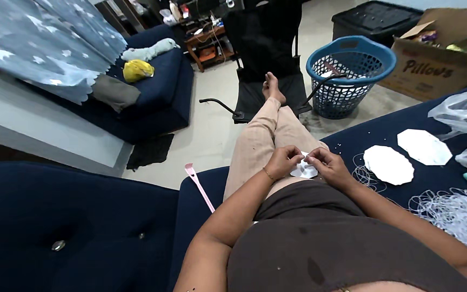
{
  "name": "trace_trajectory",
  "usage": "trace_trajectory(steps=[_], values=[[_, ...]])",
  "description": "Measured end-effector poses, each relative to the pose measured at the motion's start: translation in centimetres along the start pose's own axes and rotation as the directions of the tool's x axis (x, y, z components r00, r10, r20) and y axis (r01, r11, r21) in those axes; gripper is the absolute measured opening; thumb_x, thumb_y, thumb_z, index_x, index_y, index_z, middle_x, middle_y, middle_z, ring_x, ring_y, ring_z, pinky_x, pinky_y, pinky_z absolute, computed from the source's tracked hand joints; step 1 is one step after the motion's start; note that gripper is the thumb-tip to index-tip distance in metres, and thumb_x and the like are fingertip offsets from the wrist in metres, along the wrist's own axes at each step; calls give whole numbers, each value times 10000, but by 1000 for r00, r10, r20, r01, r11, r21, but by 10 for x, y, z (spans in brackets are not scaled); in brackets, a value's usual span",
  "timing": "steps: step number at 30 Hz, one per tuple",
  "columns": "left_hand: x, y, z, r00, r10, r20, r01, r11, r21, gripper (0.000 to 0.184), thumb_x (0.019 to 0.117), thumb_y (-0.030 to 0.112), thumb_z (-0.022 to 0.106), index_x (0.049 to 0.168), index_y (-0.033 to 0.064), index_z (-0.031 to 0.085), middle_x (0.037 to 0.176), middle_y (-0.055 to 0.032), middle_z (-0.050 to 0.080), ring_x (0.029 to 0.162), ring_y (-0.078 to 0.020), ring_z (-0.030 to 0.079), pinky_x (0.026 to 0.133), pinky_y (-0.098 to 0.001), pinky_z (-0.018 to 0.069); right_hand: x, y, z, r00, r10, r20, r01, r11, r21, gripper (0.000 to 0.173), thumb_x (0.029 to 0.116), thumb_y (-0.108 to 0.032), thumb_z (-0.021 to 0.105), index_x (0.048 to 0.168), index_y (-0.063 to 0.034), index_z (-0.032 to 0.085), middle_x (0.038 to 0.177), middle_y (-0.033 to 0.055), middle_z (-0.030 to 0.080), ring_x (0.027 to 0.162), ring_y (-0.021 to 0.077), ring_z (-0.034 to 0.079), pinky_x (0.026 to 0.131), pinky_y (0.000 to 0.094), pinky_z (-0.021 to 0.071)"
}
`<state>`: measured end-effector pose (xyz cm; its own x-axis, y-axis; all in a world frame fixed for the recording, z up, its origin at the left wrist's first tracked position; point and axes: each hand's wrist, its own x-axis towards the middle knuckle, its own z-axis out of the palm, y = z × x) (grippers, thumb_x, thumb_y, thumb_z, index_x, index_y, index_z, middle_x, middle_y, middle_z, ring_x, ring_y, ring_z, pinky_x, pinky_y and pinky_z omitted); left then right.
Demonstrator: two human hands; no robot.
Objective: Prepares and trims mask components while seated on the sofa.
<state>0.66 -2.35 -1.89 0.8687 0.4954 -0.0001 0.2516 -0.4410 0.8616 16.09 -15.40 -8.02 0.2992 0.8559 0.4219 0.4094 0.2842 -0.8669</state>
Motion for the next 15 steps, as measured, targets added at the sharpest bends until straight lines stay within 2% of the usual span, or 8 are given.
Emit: trace_trajectory(steps=[2,5,10,13,15], values=[[1,-3,0,999,41,-5,-41,998,43,197,1002,125,621,1033,-58,687,977,-111,648,854,-104,601,800,-258,516,0,1,1,1000,5,6,-5,1000,7,206,1027,-152,515,1047,-1,654,961,59,713,833,60,679,765,242,575],[2,-4,2,997,81,-4,-81,997,2,178,999,61,598,1079,-78,676,975,-118,688,873,-81,638,833,-249,534,0,0,1,1000,16,14,-16,1000,1,206,1028,-156,514,1048,-5,653,960,50,710,815,46,666,749,231,563],[2,-1,2,1000,6,23,-4,995,-101,199,1017,66,553,1118,-79,644,936,-80,664,806,-59,611,769,-240,526,-1,0,2,1000,15,-2,-15,1000,13,199,1026,-149,518,1047,-3,652,946,48,711,811,43,669,755,227,566],[3,-2,2,1000,-5,11,6,987,-160,172,1015,92,581,1064,-60,645,843,-29,653,725,-35,590,704,-222,513,-1,0,2,1000,16,-2,-16,1000,23,197,1028,-155,525,1049,-5,651,952,50,715,812,44,671,753,226,565],[2,-3,3,1000,-3,0,3,984,-180,159,1012,94,591,1043,-52,647,829,-16,656,716,-28,591,696,-216,514,-1,0,3,1000,15,0,-15,1000,23,194,1028,-154,523,1042,-7,650,950,49,714,808,43,668,745,225,564]])
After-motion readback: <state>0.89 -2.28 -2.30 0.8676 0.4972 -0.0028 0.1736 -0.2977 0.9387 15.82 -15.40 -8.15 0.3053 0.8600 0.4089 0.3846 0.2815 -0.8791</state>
